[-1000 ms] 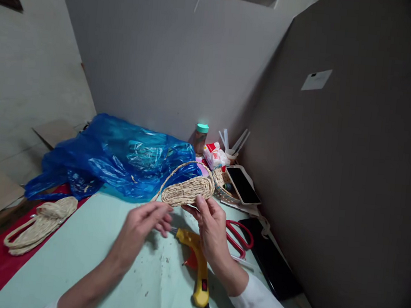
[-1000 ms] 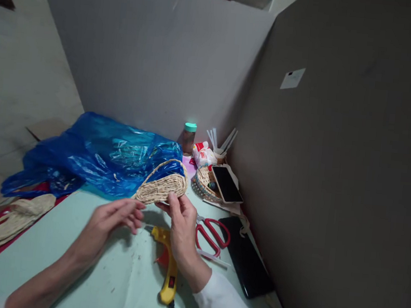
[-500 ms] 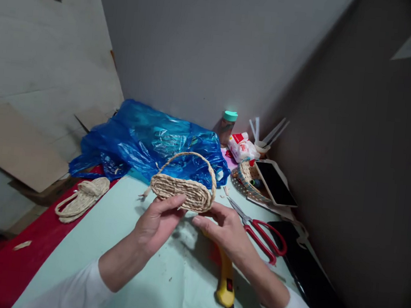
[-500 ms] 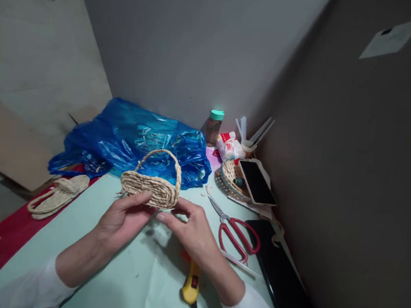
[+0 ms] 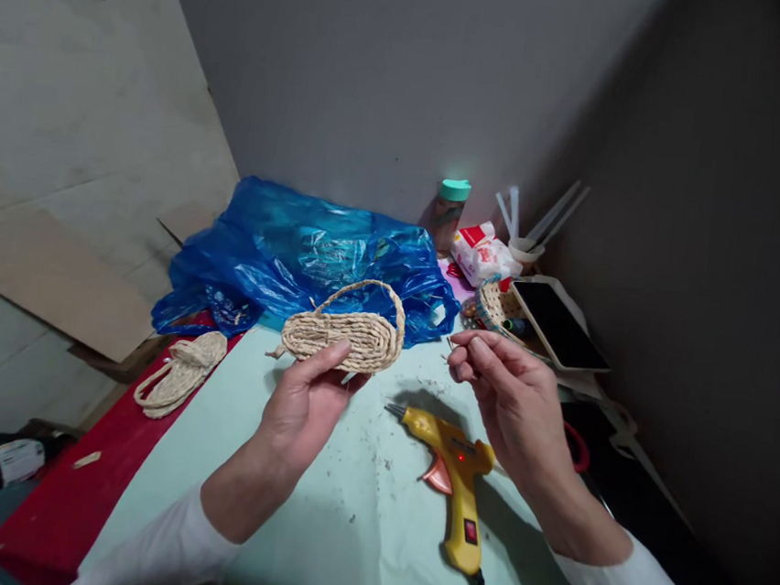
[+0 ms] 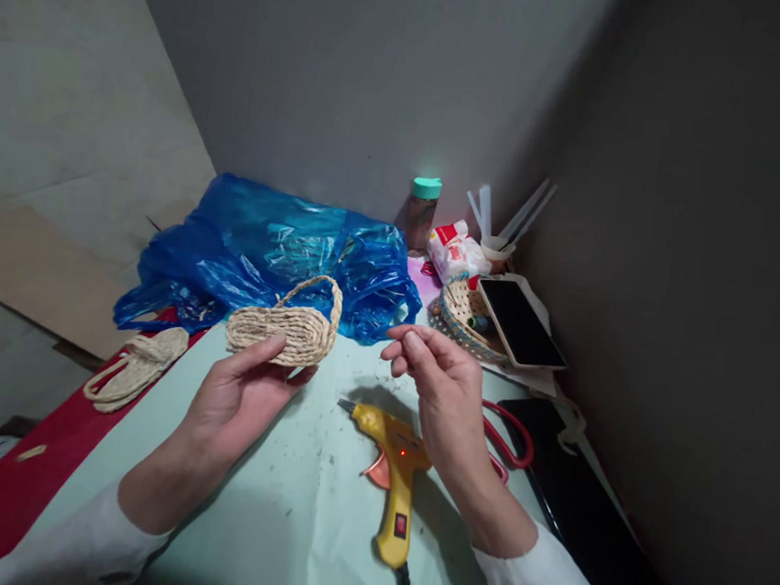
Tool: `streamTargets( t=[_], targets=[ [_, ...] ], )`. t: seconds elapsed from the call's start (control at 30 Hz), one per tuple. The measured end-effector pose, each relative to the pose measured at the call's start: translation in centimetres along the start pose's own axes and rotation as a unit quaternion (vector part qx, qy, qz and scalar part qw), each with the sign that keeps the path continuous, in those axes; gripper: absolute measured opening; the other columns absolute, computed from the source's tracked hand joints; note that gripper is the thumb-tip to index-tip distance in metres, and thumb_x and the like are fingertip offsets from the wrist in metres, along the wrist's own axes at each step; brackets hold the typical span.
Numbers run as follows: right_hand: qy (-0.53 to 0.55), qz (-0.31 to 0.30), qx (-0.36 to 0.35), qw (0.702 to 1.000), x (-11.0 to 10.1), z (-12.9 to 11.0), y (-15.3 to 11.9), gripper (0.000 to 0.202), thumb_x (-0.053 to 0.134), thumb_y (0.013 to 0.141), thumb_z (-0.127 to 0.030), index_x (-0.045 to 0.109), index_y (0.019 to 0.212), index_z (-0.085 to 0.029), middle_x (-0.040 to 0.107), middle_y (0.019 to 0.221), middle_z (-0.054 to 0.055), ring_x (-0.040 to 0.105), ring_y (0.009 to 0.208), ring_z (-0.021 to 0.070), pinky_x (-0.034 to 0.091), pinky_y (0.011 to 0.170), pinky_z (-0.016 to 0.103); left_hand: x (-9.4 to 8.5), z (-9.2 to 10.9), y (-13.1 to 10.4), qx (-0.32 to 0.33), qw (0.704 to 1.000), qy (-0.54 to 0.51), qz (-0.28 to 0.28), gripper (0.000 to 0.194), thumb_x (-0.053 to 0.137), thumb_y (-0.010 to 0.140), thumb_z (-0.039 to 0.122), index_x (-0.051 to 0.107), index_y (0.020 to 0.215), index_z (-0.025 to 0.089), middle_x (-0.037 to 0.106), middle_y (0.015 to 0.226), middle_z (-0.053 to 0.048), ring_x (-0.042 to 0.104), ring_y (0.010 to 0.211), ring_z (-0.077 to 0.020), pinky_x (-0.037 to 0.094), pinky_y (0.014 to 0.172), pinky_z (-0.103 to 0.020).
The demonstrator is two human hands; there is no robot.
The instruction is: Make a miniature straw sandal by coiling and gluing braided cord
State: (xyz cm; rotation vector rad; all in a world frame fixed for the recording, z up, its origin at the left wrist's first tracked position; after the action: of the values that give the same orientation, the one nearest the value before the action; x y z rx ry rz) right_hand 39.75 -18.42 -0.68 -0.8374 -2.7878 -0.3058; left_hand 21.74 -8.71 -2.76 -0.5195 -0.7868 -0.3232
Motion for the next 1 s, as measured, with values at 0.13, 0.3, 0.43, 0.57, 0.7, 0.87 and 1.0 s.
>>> streamTargets(
  t=[0.13, 0.3, 0.43, 0.57, 0.7, 0.87, 1.0],
  targets=[
    [-0.018, -0.042, 0.029, 0.999, 1.0, 0.5, -0.3, 0.030, 0.066, 0.090, -0.046, 0.068, 0.082, -0.016, 0.058, 0.058, -0.001, 0.043, 0.048, 0.0080, 0.039, 0.049, 0.021, -0.1, -0.1, 0.1, -0.003, 1.000, 0.028, 0.000, 0.034, 0.074, 0.071, 0.008, 0.071, 0.102, 0.021, 0.077, 0.101, -0.003, 0.069, 0.097, -0.0214, 0.055, 0.087, -0.035],
    [-0.066, -0.118, 0.065, 0.989, 3.3, 1.2, -1.6, 0.029, 0.070, 0.087, -0.044, 0.067, 0.087, -0.015, 0.064, 0.068, 0.002, 0.052, 0.054, 0.0101, 0.042, 0.052, 0.021, 0.5, -0.8, -0.1, -0.019, 0.997, 0.065, -0.046, 0.031, 0.075, 0.072, 0.013, 0.069, 0.102, 0.019, 0.076, 0.104, -0.006, 0.065, 0.114, -0.0270, 0.054, 0.092, -0.036],
    [-0.073, -0.128, 0.048, 0.988, 3.9, 0.6, -2.1, 0.035, 0.075, 0.084, -0.041, 0.065, 0.107, -0.018, 0.064, 0.083, 0.001, 0.053, 0.064, 0.0104, 0.045, 0.058, 0.022, 0.8, -1.3, -0.4, -0.040, 0.993, 0.097, -0.064, 0.039, 0.075, 0.068, 0.014, 0.068, 0.107, 0.017, 0.076, 0.103, -0.009, 0.064, 0.117, -0.0324, 0.055, 0.096, -0.043],
    [-0.066, -0.154, 0.041, 0.985, 4.0, 0.2, -2.3, 0.025, 0.068, 0.091, -0.039, 0.067, 0.104, -0.018, 0.063, 0.086, 0.001, 0.054, 0.066, 0.0103, 0.046, 0.059, 0.021, 0.7, -1.2, -0.4, -0.031, 0.994, 0.092, -0.050, 0.047, 0.073, 0.065, 0.010, 0.068, 0.111, 0.019, 0.076, 0.102, -0.007, 0.067, 0.112, -0.0325, 0.056, 0.094, -0.043],
    [-0.062, -0.179, 0.032, 0.981, 4.3, 0.1, -2.6, 0.016, 0.064, 0.094, -0.034, 0.069, 0.100, -0.020, 0.063, 0.085, 0.000, 0.056, 0.067, 0.0103, 0.047, 0.061, 0.021, 0.4, -1.2, -0.5, -0.015, 0.996, 0.083, -0.037, 0.051, 0.077, 0.065, 0.011, 0.066, 0.115, 0.020, 0.075, 0.107, -0.006, 0.067, 0.113, -0.0325, 0.057, 0.095, -0.043],
    [-0.064, -0.176, 0.021, 0.982, 4.6, 0.0, -2.6, 0.018, 0.071, 0.089, -0.036, 0.069, 0.092, -0.019, 0.064, 0.079, 0.000, 0.053, 0.063, 0.0101, 0.044, 0.058, 0.020, -0.1, -1.7, -0.6, -0.024, 0.995, 0.092, -0.035, 0.053, 0.078, 0.067, 0.011, 0.065, 0.118, 0.019, 0.074, 0.114, -0.006, 0.063, 0.120, -0.0306, 0.053, 0.102, -0.041],
    [-0.010, -0.177, 0.072, 0.981, 4.6, 0.5, -2.3, 0.023, 0.077, 0.082, -0.040, 0.069, 0.088, -0.018, 0.062, 0.075, 0.000, 0.051, 0.061, 0.0102, 0.043, 0.056, 0.021, -0.1, -1.8, -0.7, -0.040, 0.989, 0.127, -0.057, 0.049, 0.077, 0.069, 0.015, 0.066, 0.116, 0.019, 0.073, 0.116, -0.006, 0.061, 0.124, -0.0298, 0.050, 0.105, -0.039]
  ],
)
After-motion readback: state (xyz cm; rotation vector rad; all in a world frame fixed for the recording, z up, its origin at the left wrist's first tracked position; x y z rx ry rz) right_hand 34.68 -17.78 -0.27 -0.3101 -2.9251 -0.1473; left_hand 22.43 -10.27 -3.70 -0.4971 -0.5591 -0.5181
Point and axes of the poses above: each hand's wrist, its own y-axis towards the middle knuckle, its own x-axis out of the palm, z = x × y, the point moved 7 cm from there along y, towards the middle knuckle
